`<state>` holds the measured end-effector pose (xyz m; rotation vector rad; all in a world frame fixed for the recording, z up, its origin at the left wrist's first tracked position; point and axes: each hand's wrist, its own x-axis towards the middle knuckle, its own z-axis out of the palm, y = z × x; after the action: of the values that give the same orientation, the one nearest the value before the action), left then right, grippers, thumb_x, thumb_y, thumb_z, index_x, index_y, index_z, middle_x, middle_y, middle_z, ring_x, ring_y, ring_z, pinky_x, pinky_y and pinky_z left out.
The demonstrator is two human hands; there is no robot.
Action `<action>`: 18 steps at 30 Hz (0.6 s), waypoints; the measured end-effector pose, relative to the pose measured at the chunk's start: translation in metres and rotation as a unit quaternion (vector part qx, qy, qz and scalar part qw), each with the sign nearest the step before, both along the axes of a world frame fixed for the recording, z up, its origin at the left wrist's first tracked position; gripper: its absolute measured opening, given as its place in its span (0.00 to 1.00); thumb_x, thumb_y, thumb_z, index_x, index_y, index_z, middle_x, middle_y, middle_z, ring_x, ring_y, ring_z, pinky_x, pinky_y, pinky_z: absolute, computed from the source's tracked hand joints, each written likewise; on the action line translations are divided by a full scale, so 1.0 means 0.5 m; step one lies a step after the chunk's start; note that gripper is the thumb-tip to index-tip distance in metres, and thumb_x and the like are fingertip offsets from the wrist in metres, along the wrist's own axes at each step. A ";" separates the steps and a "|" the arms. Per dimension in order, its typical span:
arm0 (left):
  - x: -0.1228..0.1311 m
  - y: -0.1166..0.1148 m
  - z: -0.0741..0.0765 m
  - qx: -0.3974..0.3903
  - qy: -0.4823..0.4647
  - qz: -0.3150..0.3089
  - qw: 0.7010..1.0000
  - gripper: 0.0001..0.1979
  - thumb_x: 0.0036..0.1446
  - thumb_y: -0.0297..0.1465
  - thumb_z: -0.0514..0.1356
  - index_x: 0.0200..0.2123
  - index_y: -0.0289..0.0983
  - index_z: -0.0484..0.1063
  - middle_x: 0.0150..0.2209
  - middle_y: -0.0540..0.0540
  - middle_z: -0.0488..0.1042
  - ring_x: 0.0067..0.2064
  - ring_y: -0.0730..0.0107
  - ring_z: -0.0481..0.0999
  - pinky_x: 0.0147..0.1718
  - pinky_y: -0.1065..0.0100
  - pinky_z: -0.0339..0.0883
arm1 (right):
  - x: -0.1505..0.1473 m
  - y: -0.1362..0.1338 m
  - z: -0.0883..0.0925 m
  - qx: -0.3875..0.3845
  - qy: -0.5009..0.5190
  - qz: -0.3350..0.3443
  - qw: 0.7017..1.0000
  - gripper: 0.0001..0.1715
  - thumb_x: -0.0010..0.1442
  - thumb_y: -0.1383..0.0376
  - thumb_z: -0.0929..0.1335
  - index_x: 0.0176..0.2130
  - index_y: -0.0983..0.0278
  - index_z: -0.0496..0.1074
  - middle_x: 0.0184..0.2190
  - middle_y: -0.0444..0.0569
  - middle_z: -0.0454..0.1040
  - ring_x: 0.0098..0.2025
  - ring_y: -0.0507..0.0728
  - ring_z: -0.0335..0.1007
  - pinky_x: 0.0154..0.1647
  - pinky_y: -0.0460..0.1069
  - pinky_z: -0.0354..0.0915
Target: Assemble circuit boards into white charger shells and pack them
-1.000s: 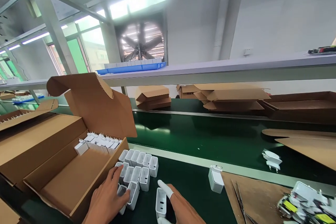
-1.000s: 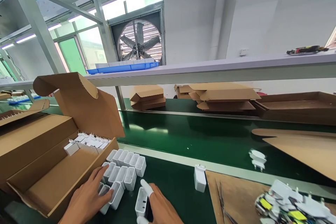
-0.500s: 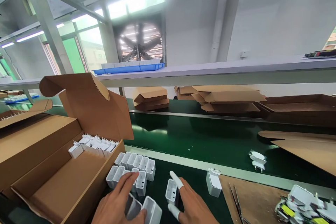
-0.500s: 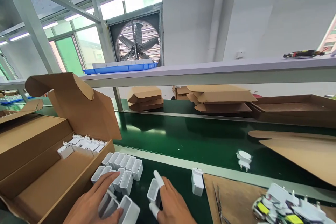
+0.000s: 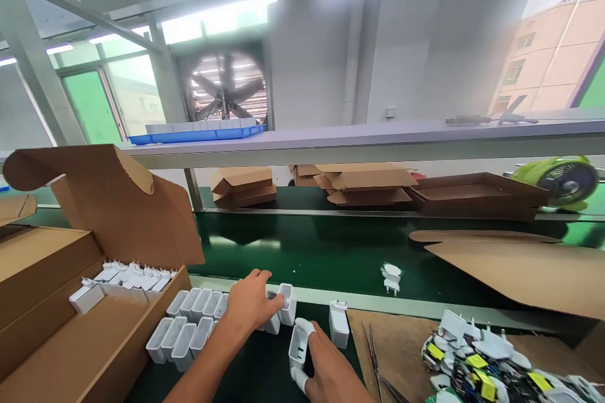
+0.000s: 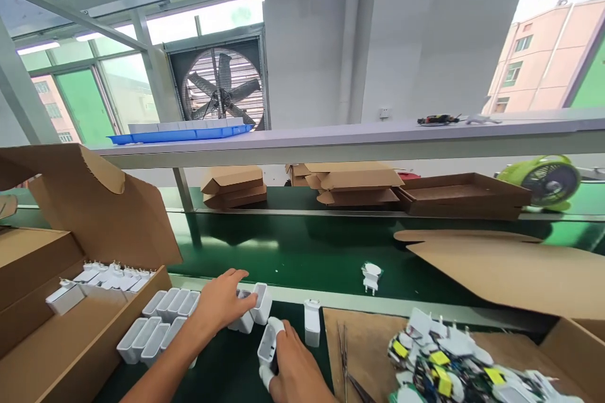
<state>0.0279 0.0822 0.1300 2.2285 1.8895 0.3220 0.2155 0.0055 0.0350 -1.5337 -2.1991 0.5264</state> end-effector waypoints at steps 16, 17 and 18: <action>-0.006 0.004 0.003 0.002 0.090 -0.033 0.995 0.22 0.73 0.44 0.52 0.54 0.37 0.78 0.50 0.37 0.83 0.52 0.49 0.83 0.46 0.60 0.74 | -0.018 -0.028 0.050 -0.066 0.030 0.043 0.996 0.29 0.49 0.72 0.70 0.51 0.62 0.70 0.52 0.56 0.72 0.54 0.67 0.73 0.56 0.57 0.68; -0.009 0.002 0.007 -0.001 0.087 -0.038 0.995 0.23 0.73 0.45 0.51 0.56 0.38 0.77 0.49 0.38 0.84 0.51 0.50 0.83 0.45 0.60 0.74 | -0.013 -0.028 0.054 -0.075 0.015 0.038 0.996 0.28 0.49 0.72 0.71 0.51 0.63 0.70 0.52 0.57 0.73 0.54 0.69 0.73 0.56 0.58 0.69; -0.008 0.000 0.008 -0.008 0.086 -0.043 0.995 0.23 0.72 0.46 0.52 0.56 0.38 0.77 0.48 0.38 0.85 0.51 0.50 0.84 0.45 0.60 0.74 | -0.008 -0.028 0.057 -0.086 0.000 0.033 0.996 0.28 0.48 0.71 0.72 0.50 0.63 0.71 0.54 0.59 0.72 0.57 0.71 0.72 0.58 0.59 0.68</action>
<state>0.0239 0.0821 0.1338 2.3875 1.8606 0.1034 0.2116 -0.0086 0.0635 -1.5491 -2.2598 0.7540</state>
